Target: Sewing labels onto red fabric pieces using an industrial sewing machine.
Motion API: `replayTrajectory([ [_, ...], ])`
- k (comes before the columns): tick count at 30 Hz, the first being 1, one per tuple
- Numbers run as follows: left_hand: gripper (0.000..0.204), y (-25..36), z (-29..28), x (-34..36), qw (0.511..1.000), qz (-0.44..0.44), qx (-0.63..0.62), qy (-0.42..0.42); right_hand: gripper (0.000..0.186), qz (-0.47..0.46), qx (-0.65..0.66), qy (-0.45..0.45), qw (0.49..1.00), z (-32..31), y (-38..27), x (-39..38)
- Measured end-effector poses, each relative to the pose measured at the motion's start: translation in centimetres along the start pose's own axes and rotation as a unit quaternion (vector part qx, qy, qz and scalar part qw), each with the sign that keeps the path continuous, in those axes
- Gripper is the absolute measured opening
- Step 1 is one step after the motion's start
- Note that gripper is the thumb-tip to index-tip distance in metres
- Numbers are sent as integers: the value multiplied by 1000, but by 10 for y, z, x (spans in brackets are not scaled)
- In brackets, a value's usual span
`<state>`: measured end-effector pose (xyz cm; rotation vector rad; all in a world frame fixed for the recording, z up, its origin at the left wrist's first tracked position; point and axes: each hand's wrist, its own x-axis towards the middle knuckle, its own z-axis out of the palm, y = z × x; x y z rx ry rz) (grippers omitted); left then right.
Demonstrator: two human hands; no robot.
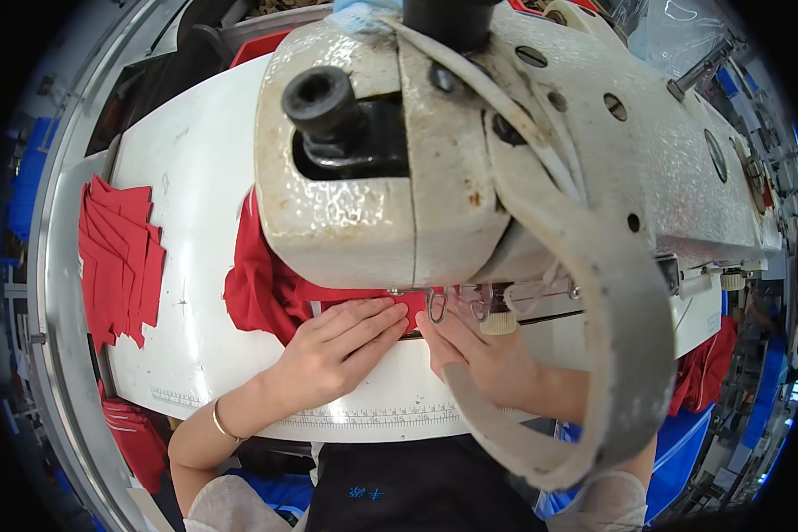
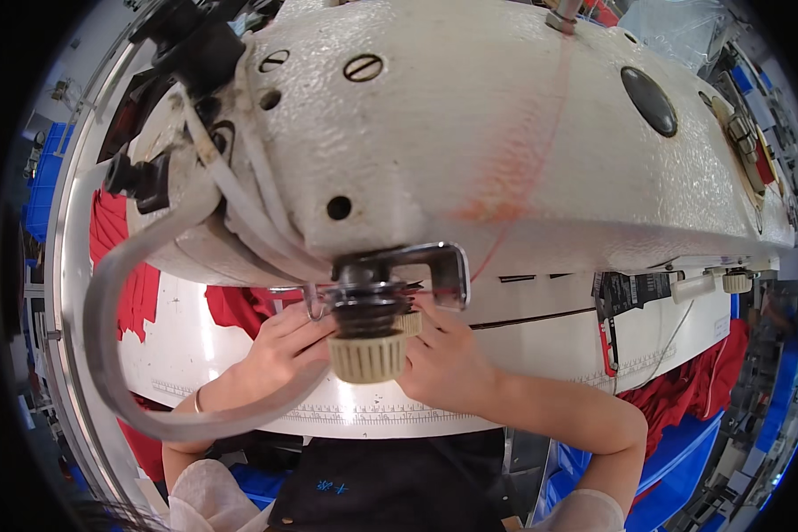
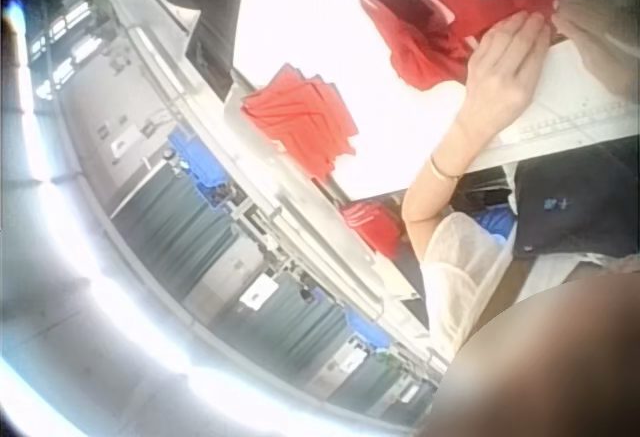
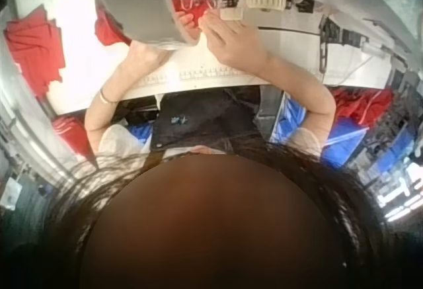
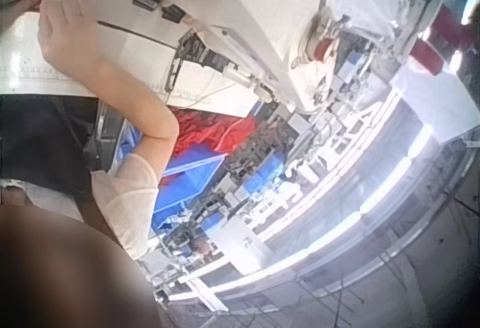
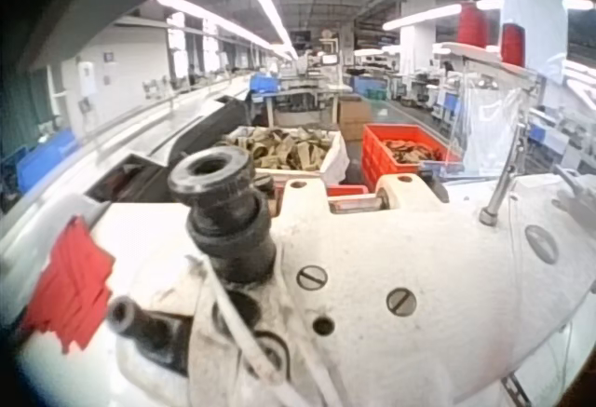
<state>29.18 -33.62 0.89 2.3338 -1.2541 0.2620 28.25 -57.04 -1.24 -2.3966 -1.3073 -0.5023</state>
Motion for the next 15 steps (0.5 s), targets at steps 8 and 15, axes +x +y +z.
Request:
replayTrajectory([
  [8,21,-28,5,12,1000,-3,5,30,25,156,43,-32,986,20,7,-6],
  [15,20,-46,6,21,998,-57,-24,31,21,130,-95,37,986,38,22,-3],
])
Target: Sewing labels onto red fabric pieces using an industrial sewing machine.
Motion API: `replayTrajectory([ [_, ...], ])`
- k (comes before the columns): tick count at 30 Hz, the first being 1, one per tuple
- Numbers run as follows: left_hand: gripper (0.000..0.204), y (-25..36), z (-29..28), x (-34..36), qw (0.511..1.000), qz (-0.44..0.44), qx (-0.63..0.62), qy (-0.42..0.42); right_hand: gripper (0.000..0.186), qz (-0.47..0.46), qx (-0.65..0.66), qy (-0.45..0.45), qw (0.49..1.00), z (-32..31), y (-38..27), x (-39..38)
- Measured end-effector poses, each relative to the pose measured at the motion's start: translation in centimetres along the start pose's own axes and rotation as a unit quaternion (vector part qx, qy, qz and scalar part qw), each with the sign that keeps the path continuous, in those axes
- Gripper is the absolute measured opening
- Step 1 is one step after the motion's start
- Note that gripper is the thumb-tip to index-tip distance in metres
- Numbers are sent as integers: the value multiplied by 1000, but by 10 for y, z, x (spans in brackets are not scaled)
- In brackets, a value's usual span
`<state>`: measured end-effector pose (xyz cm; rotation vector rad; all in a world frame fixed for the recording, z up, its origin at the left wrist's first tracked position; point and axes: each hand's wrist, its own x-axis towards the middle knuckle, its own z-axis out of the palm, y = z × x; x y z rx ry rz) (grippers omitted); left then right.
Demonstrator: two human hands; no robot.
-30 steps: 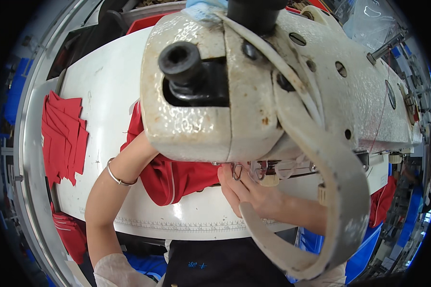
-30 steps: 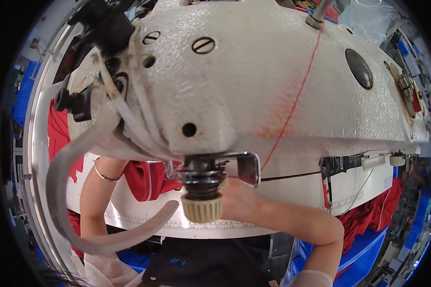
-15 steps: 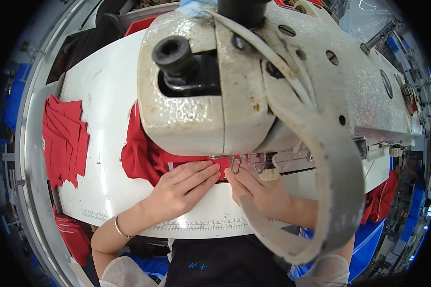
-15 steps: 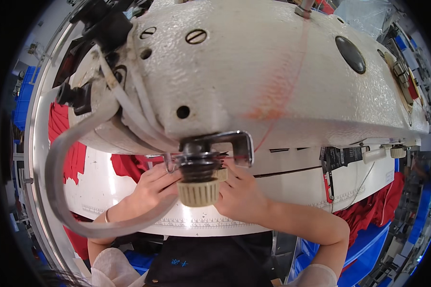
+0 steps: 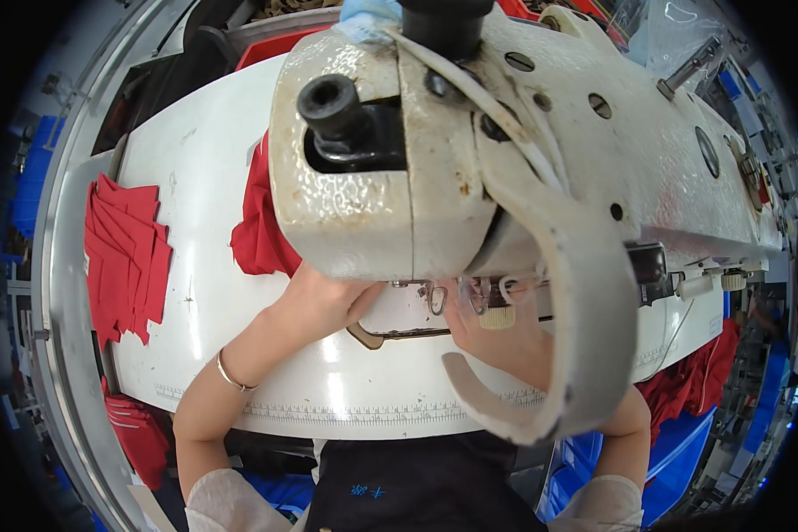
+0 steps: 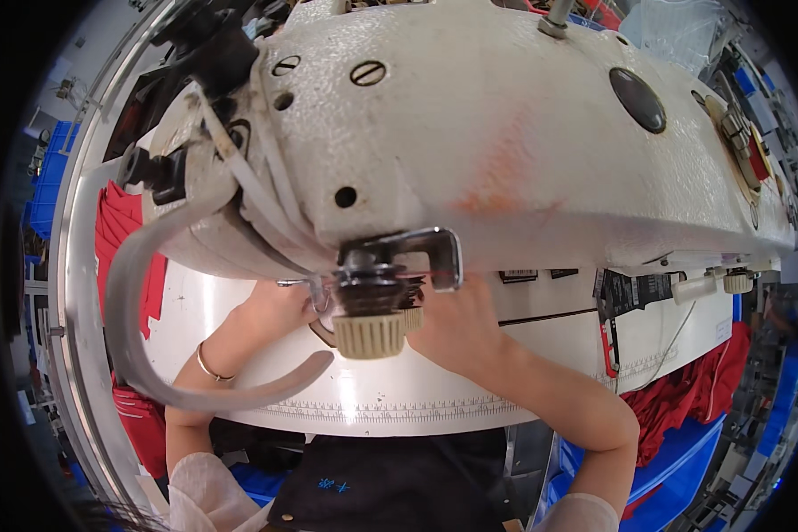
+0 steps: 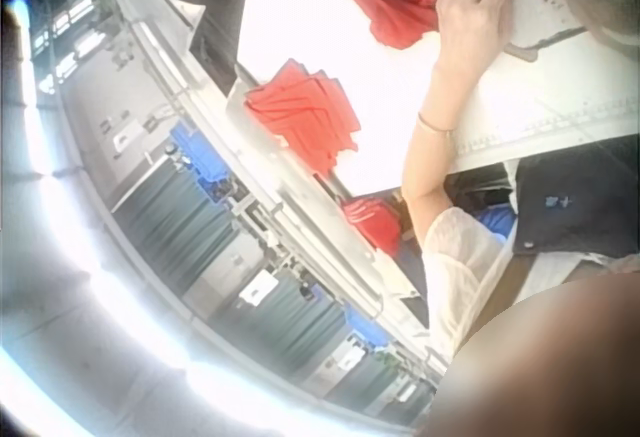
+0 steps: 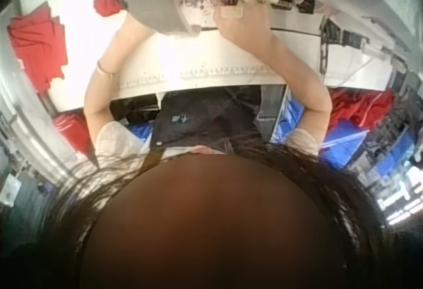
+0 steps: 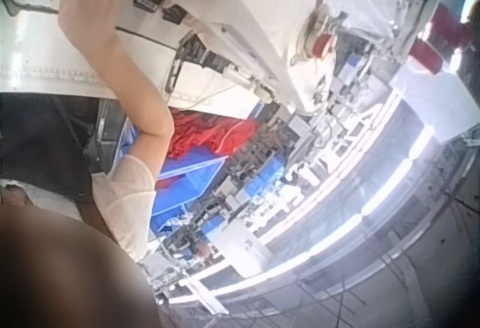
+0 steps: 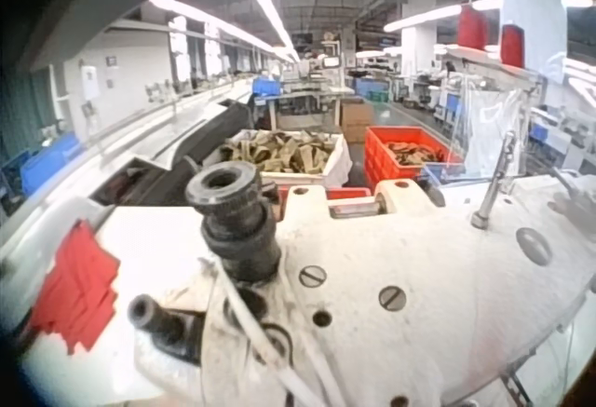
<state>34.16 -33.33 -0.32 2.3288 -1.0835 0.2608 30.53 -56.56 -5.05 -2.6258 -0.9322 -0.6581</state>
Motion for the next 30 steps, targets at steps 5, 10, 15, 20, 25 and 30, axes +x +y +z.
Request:
replayTrajectory([
  [5,19,-6,2,3,1000,-19,13,-7,16,-45,60,12,997,-36,1,18],
  [10,16,0,-5,9,1000,-17,10,-12,19,-33,121,-12,992,-28,-2,10],
  [15,14,4,-18,12,993,-100,-63,-26,16,-45,82,44,995,-32,-1,24],
  [20,37,-4,-20,24,980,-171,61,80,15,-49,114,77,989,-29,0,23],
  [25,30,-9,-6,38,986,-76,49,140,16,-91,100,108,985,-26,-4,21],
  [30,7,-44,-46,11,924,-287,-118,224,18,-227,129,88,961,-47,-13,15],
])
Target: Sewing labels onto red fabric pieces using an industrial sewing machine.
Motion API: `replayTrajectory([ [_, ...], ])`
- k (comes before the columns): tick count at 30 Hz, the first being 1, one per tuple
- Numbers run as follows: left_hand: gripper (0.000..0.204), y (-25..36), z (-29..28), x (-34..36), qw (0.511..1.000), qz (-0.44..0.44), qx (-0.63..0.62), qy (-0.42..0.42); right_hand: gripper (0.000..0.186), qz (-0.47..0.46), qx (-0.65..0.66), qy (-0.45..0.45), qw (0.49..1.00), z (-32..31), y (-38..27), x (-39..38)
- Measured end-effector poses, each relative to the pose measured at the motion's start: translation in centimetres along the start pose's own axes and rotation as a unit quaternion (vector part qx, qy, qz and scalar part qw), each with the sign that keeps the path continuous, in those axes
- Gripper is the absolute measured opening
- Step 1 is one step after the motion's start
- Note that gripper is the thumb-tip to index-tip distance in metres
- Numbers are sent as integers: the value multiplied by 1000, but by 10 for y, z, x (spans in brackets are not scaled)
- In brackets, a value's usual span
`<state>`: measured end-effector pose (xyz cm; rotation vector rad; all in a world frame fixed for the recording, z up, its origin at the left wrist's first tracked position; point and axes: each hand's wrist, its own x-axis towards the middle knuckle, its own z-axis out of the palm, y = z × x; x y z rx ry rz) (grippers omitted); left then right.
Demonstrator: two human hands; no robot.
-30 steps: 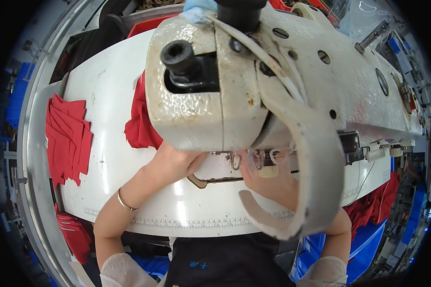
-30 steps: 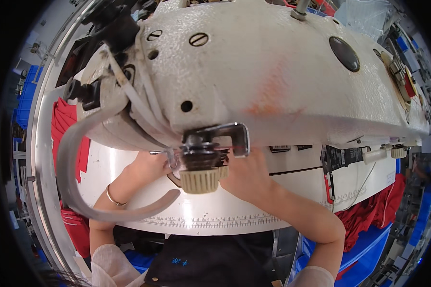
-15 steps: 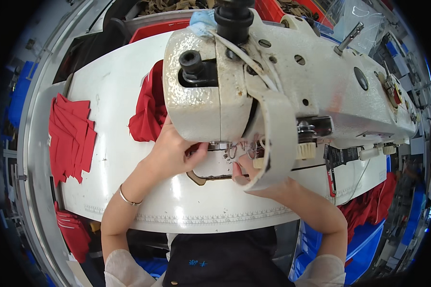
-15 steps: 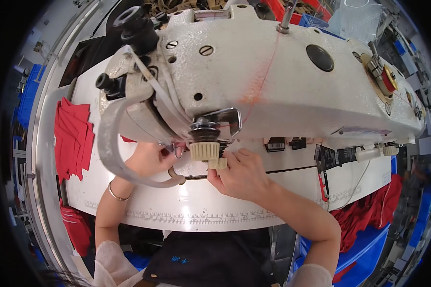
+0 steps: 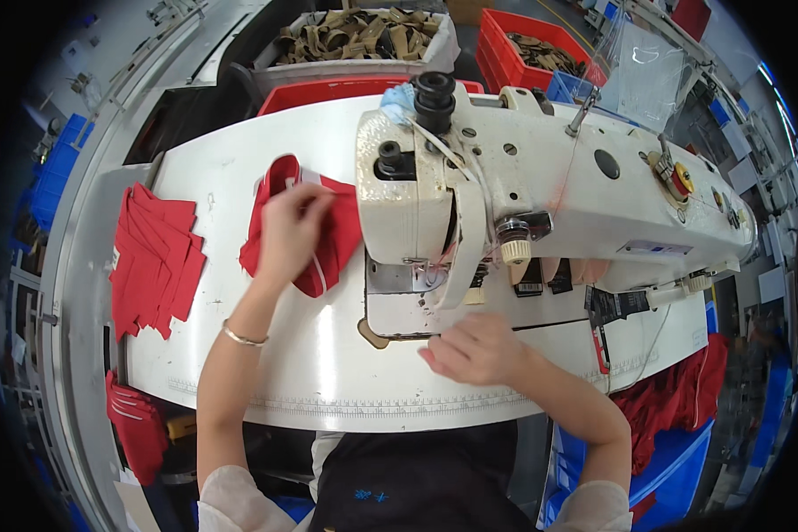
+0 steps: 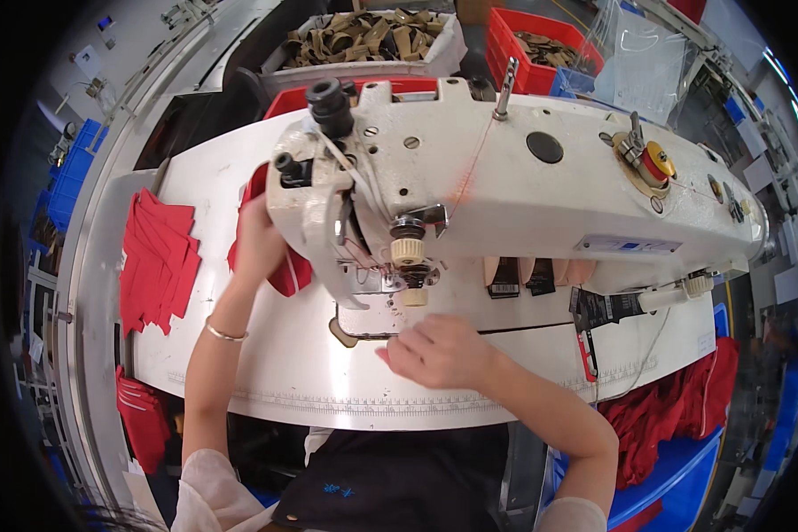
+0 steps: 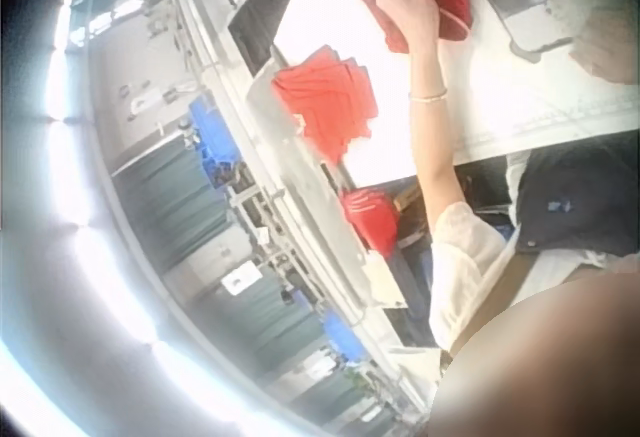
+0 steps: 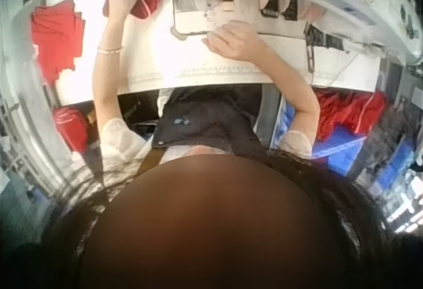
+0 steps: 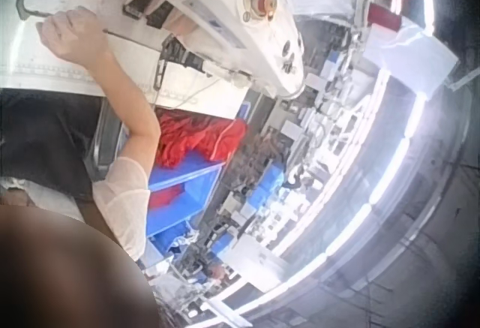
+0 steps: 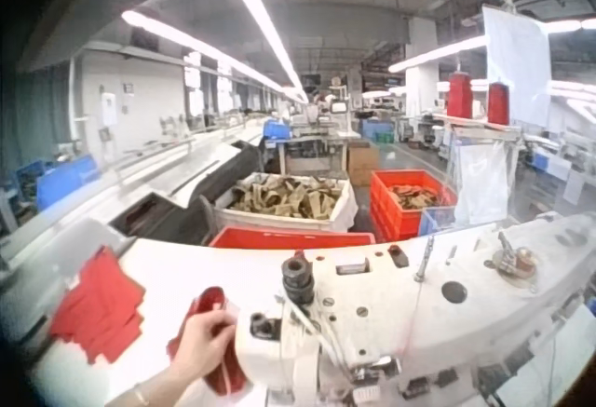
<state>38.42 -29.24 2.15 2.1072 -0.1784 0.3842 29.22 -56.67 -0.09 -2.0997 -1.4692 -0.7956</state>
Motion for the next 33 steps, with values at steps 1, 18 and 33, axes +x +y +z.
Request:
replayTrajectory([
  [1,15,5,-25,0,987,-92,-128,38,18,-6,-1,6,1000,-3,-6,1],
  [18,41,74,-33,-192,831,-142,-521,131,22,266,69,191,942,21,-120,99],
  [33,32,40,-139,-159,813,415,373,166,12,303,467,219,802,-40,-127,74],
])
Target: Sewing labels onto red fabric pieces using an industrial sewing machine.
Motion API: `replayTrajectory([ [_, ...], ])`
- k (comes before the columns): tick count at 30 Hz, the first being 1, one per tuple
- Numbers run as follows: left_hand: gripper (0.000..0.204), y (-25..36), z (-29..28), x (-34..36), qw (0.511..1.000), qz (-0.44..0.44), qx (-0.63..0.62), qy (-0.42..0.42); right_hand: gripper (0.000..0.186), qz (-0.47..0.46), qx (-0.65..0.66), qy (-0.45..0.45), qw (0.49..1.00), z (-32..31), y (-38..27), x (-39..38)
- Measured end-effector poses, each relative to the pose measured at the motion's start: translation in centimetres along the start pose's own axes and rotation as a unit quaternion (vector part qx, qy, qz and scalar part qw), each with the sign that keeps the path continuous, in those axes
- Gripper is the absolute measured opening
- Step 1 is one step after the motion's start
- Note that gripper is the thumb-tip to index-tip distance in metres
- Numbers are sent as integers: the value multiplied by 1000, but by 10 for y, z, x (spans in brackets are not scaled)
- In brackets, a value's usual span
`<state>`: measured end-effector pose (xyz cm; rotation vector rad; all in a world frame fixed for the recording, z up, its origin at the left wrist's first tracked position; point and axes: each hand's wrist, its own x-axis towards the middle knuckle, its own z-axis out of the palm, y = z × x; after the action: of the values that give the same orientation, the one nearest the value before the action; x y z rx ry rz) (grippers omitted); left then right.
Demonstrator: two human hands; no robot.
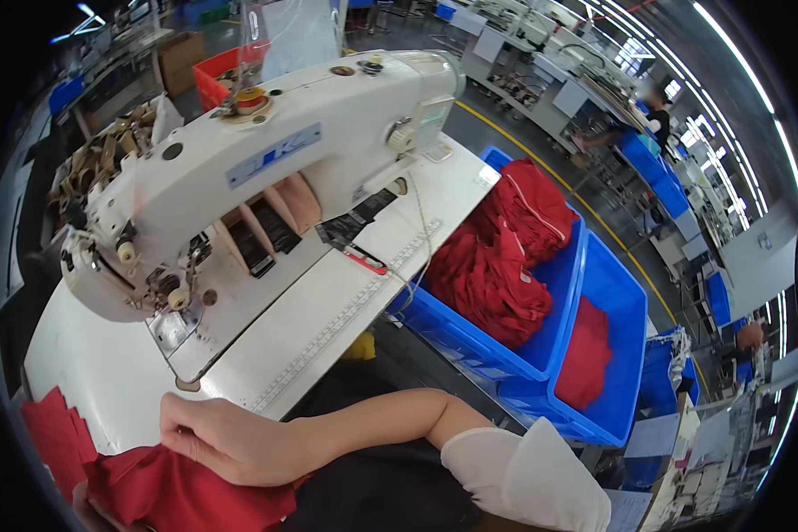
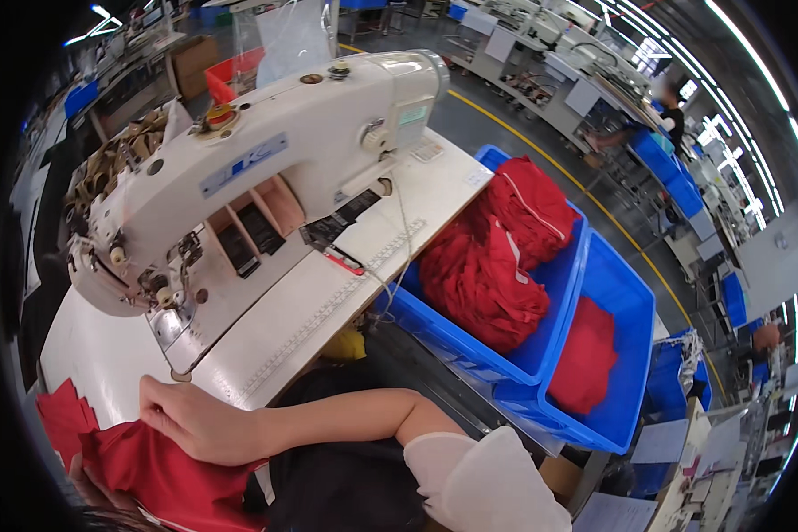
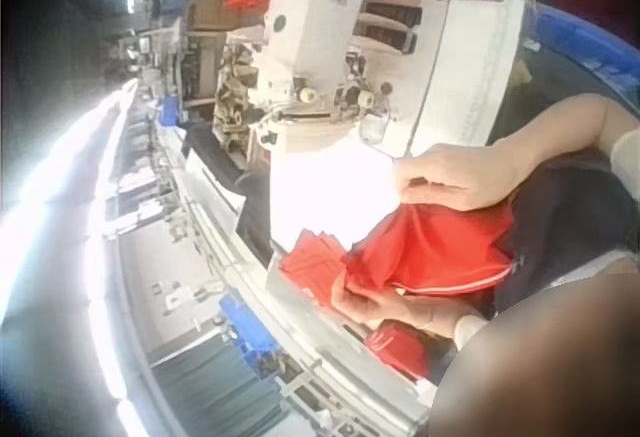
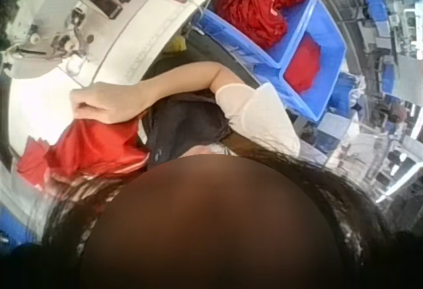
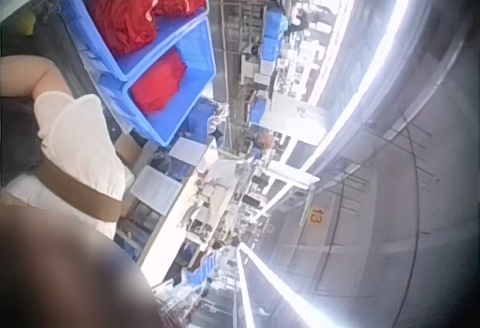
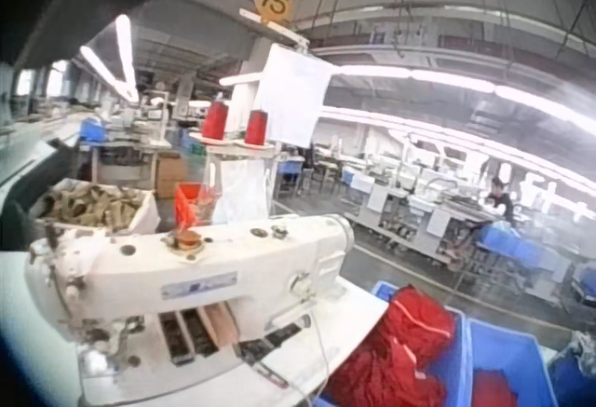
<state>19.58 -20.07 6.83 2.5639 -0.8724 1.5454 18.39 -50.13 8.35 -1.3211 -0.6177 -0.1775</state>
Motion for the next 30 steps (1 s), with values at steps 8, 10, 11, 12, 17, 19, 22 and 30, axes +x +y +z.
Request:
replayTrajectory([
  [8,9,111,46,56,788,-292,-513,-177,24,136,-123,-100,978,-68,3,-72],
  [10,8,126,55,72,800,-236,-512,-206,23,227,-134,-135,955,-93,-25,-86],
  [11,11,138,57,82,779,-232,-535,-228,23,257,-139,-133,947,-107,-49,-94],
  [12,15,149,56,89,760,-232,-552,-253,22,272,-176,-132,937,-125,-68,-104],
  [17,26,168,49,79,791,-203,-532,-224,63,233,-793,173,536,-202,-176,-170],
  [19,23,178,49,72,765,-187,-542,-294,67,159,-888,176,393,-240,-170,-205],
  [22,16,195,54,57,733,-180,-563,-336,74,422,-779,128,445,-282,-119,-251],
  [30,13,169,30,18,749,-274,-519,-307,95,575,-536,64,615,-315,-18,-320],
])
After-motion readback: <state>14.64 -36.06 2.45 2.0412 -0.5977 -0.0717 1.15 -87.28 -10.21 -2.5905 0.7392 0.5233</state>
